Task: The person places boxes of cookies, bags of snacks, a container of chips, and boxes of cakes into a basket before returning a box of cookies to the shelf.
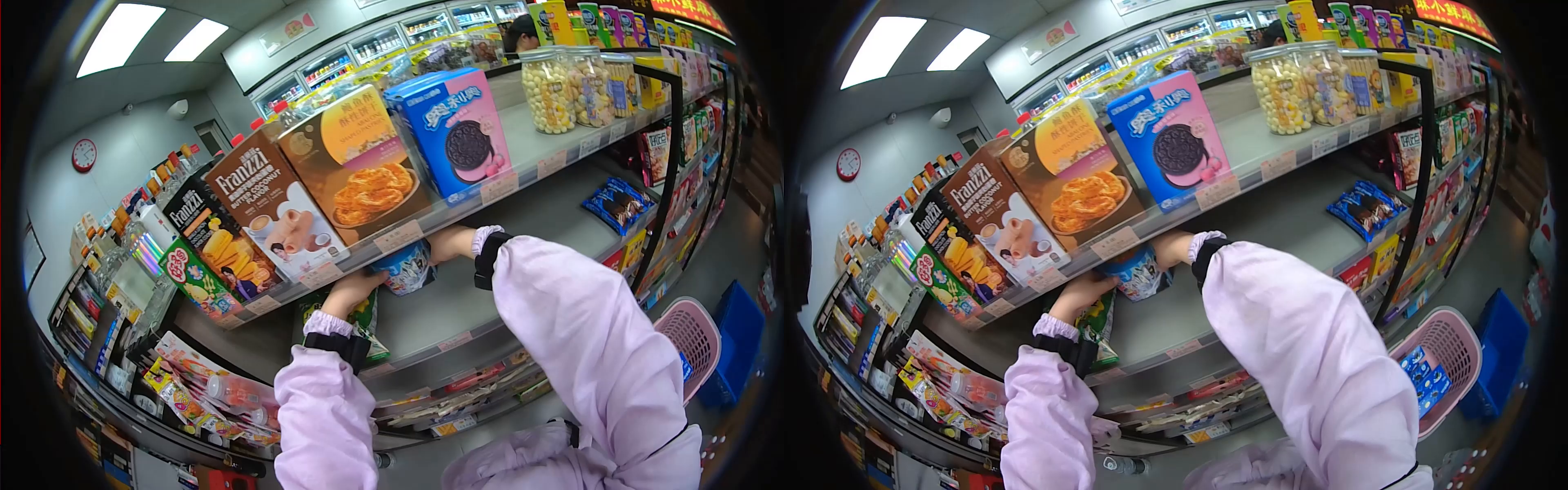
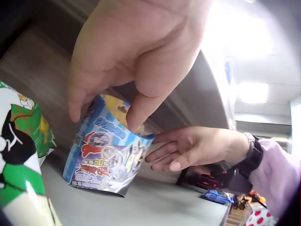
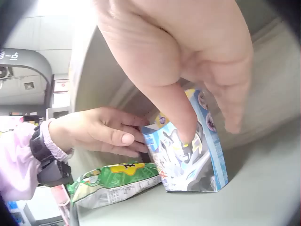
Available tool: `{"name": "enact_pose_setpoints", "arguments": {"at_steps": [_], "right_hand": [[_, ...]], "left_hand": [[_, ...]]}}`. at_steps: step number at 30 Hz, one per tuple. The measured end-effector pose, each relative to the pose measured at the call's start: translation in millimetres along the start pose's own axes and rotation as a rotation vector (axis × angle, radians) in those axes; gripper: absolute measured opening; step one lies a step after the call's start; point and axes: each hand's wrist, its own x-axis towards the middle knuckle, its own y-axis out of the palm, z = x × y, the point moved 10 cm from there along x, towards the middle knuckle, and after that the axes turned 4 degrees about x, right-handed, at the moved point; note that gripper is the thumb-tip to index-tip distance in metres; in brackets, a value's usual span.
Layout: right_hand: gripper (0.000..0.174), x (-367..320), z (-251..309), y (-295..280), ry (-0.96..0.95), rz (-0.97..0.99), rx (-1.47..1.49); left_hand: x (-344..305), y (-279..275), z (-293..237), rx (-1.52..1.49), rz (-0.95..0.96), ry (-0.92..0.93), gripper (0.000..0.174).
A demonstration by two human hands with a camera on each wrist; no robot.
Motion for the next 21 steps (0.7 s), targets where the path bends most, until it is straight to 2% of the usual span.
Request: {"name": "enact_pose_setpoints", "arguments": {"at_steps": [1, 2, 3, 5, 7, 9, 11, 13, 15, 16, 19, 21], "right_hand": [[0.064, -18.1, 13.0, -4.8, 0.018, 0.153, 0.050], [0.062, -35.0, 21.3, -13.8, 0.037, 0.188, 0.035], [0.061, -49.0, 23.2, -17.8, 0.060, 0.220, 0.022], [0.054, -84.4, 29.0, -31.4, -0.157, 0.013, 0.117], [0.050, -134.5, 38.0, -51.9, -0.258, -0.065, 0.200], [0.043, -182.6, 37.7, -59.1, -0.324, -0.017, 0.377], [0.034, -222.0, 27.6, -52.2, -0.260, 0.094, 0.581], [0.034, -254.9, 6.8, -24.7, -0.192, 0.209, 0.646], [0.035, -278.8, -8.1, -1.6, -0.242, 0.219, 0.595], [0.036, -287.6, -23.4, 11.7, -0.223, 0.203, 0.573], [0.042, -296.6, -91.4, 40.6, 0.027, 0.026, 0.546], [0.049, -294.1, -140.6, 65.5, 0.280, -0.016, 0.399]], "left_hand": [[-7.2, -4.8, -6.3, 0.120, -0.035, 0.017, 0.061], [-5.7, -1.4, 5.5, 0.136, -0.065, 0.101, 0.065], [-37.1, -12.1, -44.2, 0.247, -0.122, 0.199, 0.065], [-80.1, -16.8, -91.2, 0.346, -0.234, 0.208, 0.056], [-122.4, -13.9, -125.6, 0.317, -0.343, 0.432, 0.051], [-155.3, 3.8, -151.0, 0.283, -0.263, 0.548, 0.042], [-176.3, 41.1, -148.1, 0.129, 0.008, 0.515, 0.039], [-192.1, 88.7, -153.8, 0.011, 0.271, 0.589, 0.036], [-193.0, 132.1, -147.2, -0.093, 0.420, 0.508, 0.035], [-186.7, 152.1, -145.0, -0.156, 0.449, 0.473, 0.037], [-155.2, 208.9, -140.5, -0.223, 0.365, 0.477, 0.038], [-117.5, 254.1, -114.4, -0.592, 0.297, 0.234, 0.040]]}}
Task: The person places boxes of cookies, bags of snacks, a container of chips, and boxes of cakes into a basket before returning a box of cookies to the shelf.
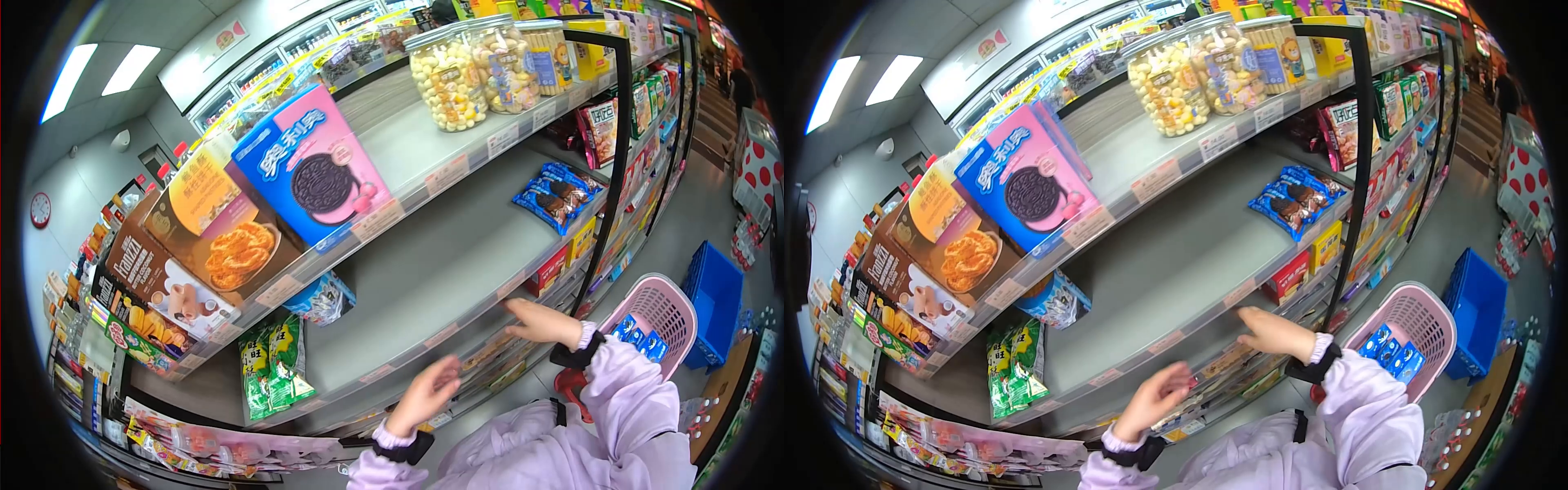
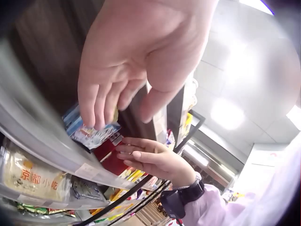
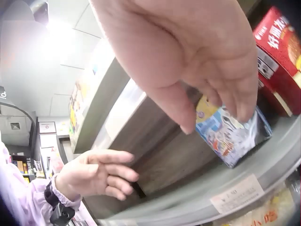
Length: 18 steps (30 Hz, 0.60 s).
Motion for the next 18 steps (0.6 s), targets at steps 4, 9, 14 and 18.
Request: {"name": "enact_pose_setpoints", "arguments": {"at_steps": [4, 9, 14, 18], "right_hand": [[0.063, 26.1, -52.6, -1.9, -0.006, -0.345, 0.074], [0.060, 44.8, -76.3, 3.7, -0.026, -0.475, 0.202], [0.045, 61.8, -87.8, 12.1, -0.053, -0.455, 0.193], [0.049, 55.4, -96.5, 1.6, -0.059, -0.569, 0.212]], "left_hand": [[68.2, -0.8, 69.8, 0.181, -0.177, -0.102, 0.046], [116.6, -1.1, 122.4, 0.185, -0.387, -0.192, 0.045], [128.8, -5.4, 122.2, 0.258, -0.497, -0.123, 0.044], [127.6, -4.7, 87.7, 0.323, -0.506, -0.075, 0.043]]}}
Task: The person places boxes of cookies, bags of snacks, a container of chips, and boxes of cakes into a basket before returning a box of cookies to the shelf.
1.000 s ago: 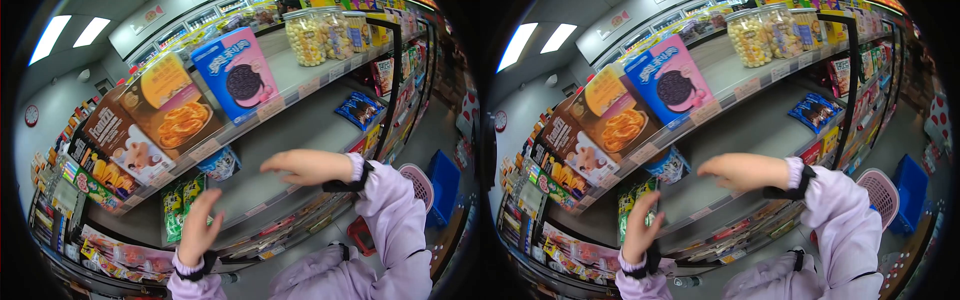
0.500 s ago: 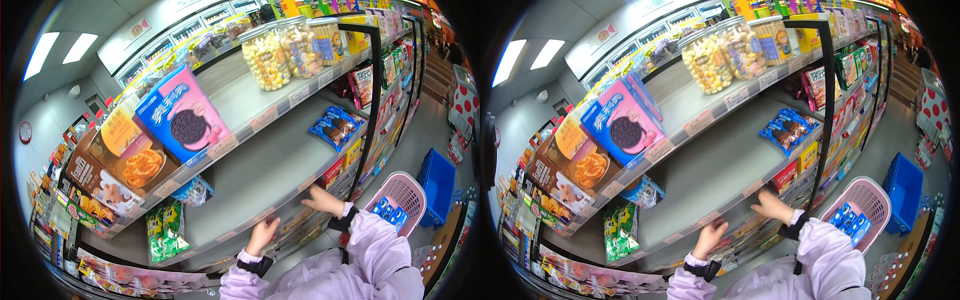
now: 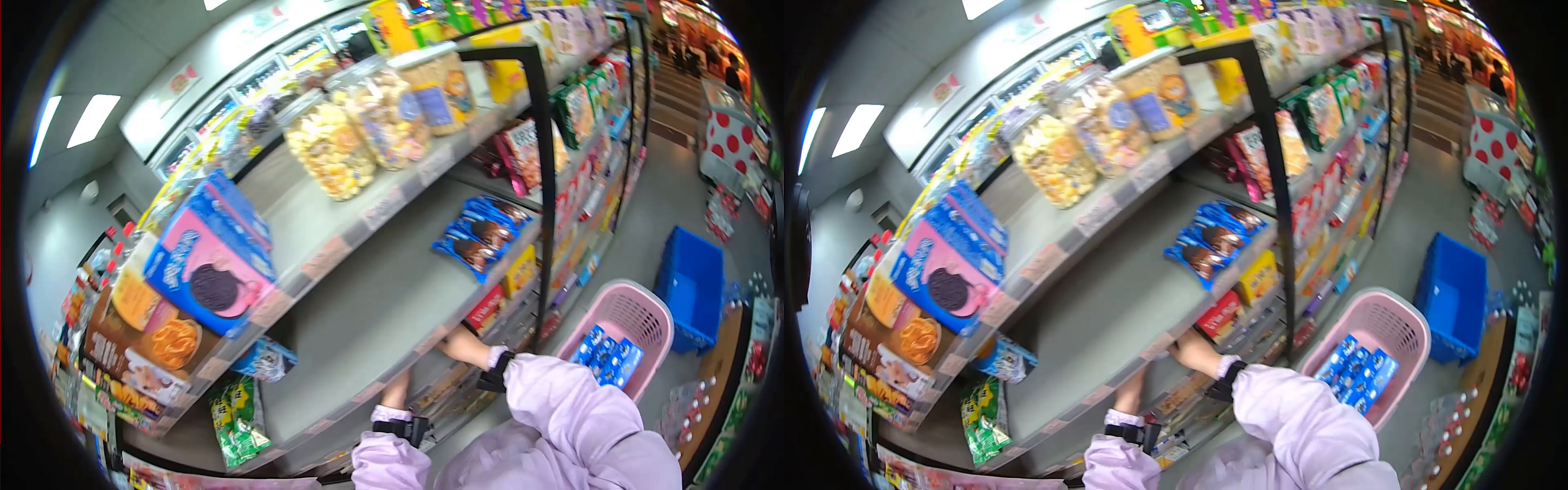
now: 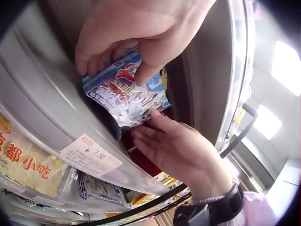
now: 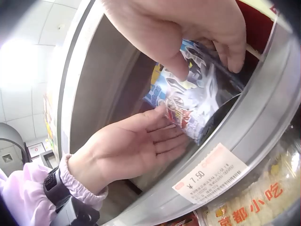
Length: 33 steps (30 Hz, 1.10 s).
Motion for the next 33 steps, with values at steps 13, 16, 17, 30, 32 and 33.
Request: {"name": "enact_pose_setpoints", "arguments": {"at_steps": [13, 16, 17, 30, 32, 33], "right_hand": [[0.062, -85.0, 78.6, -35.4, 0.007, 0.289, 0.121], [0.064, -118.3, 86.3, -31.0, 0.125, 0.583, 0.253], [0.064, -131.9, 86.7, -27.5, 0.206, 0.689, 0.310], [0.055, -118.5, 229.0, -29.7, -0.119, 0.567, 0.294], [0.060, -109.1, 255.9, -24.5, -0.177, 0.502, 0.382], [0.061, -107.0, 266.3, -19.4, -0.228, 0.465, 0.370]], "left_hand": [[-114.4, -16.8, -29.1, -0.567, 0.188, -0.299, 0.050], [-150.4, -22.5, -29.9, -0.626, 0.220, -0.360, 0.058], [-159.7, -25.2, -31.4, -0.643, 0.240, -0.374, 0.060], [-183.1, -158.2, -83.7, -0.607, 0.073, -0.114, 0.078], [-178.3, -190.3, -104.8, -0.518, -0.033, 0.006, 0.084], [-177.5, -203.8, -110.3, -0.479, -0.073, 0.029, 0.085]]}}
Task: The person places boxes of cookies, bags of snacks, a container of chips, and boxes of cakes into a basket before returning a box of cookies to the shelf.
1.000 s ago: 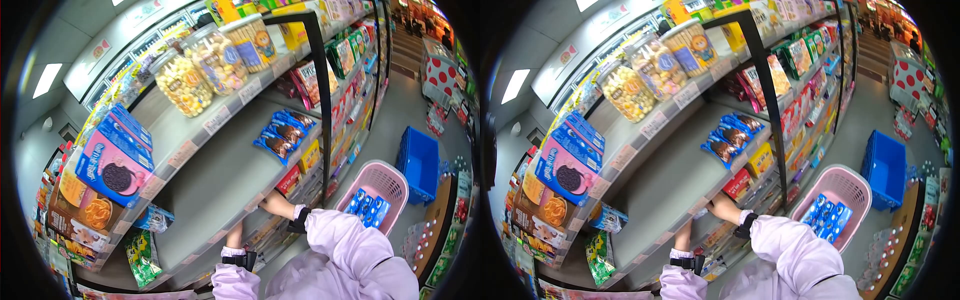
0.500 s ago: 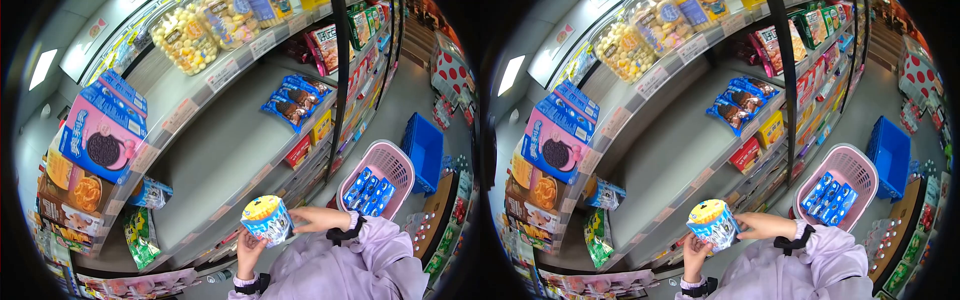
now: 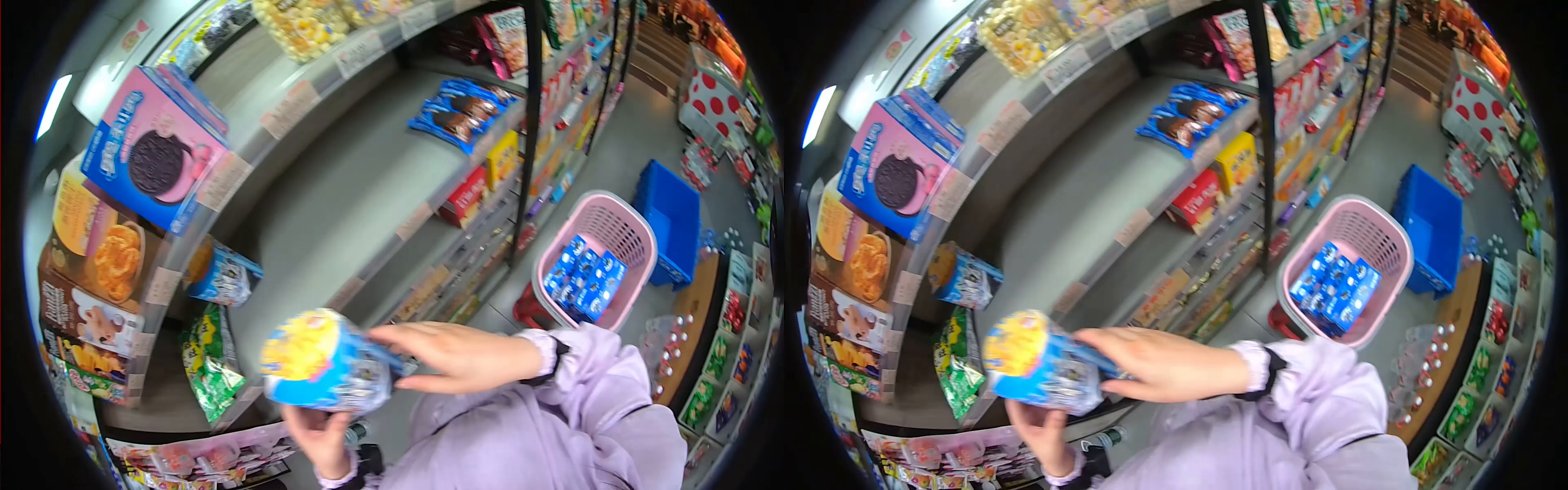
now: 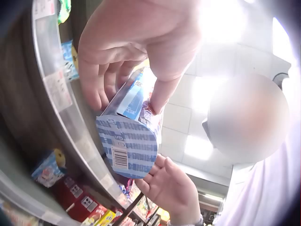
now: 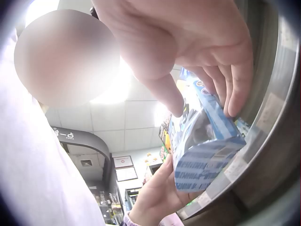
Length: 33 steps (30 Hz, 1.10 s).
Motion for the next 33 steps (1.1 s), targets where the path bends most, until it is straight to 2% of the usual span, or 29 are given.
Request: {"name": "enact_pose_setpoints", "arguments": {"at_steps": [1, 3, 5, 6, 7, 9, 11, 13, 17, 21, 24, 28, 31, 33], "right_hand": [[0.061, 7.4, 11.1, 3.6, -0.078, -0.033, 0.010], [0.063, 21.2, 17.7, 17.5, -0.158, -0.057, 0.025], [0.063, 36.8, 19.7, 27.4, -0.132, -0.052, 0.021], [0.063, 44.0, 21.7, 29.8, -0.171, -0.074, 0.030], [0.064, 52.5, 26.3, 29.6, -0.260, -0.143, -0.013], [0.065, 66.2, 18.4, 29.9, -0.149, -0.172, 0.074], [0.065, 78.9, 15.9, 30.9, -0.141, -0.210, -0.004], [0.068, 89.4, 8.1, 36.3, -0.145, -0.221, -0.140], [0.069, 114.6, -9.7, 41.2, -0.065, -0.222, -0.112], [0.071, 143.5, -20.8, 49.7, -0.054, -0.214, -0.214], [0.070, 168.2, -34.5, 56.0, -0.043, -0.224, -0.252], [0.060, 190.7, -46.1, 58.2, -0.030, -0.260, -0.263], [0.058, 195.7, -54.0, 59.6, 0.000, -0.258, -0.285], [0.059, 195.4, -61.0, 61.4, 0.032, -0.234, -0.265]], "left_hand": [[-1.3, -16.6, -1.2, -0.001, -0.039, -0.006, 0.085], [4.0, -41.9, -22.3, 0.145, -0.075, 0.140, 0.080], [11.8, -59.5, -30.8, 0.167, -0.080, 0.149, 0.076], [15.7, -73.3, -27.4, 0.173, -0.101, 0.060, 0.076], [16.7, -78.3, -30.8, 0.157, -0.110, 0.085, 0.075], [28.0, -82.4, -36.7, 0.128, -0.144, 0.135, 0.072], [35.8, -84.8, -34.1, 0.115, -0.189, 0.166, 0.070], [43.3, -77.0, -31.2, 0.097, -0.146, 0.116, 0.065], [59.9, -73.4, -34.1, 0.084, -0.066, 0.012, 0.058], [88.7, -87.3, -30.3, 0.336, 0.017, 0.043, 0.050], [108.5, -98.6, -32.7, 0.446, -0.043, 0.056, 0.045], [133.3, -115.7, -18.4, 0.854, -0.108, 0.171, 0.040], [132.5, -109.0, -21.2, 1.114, -0.102, 0.158, 0.041], [130.8, -104.4, -30.4, 1.175, -0.129, 0.211, 0.044]]}}
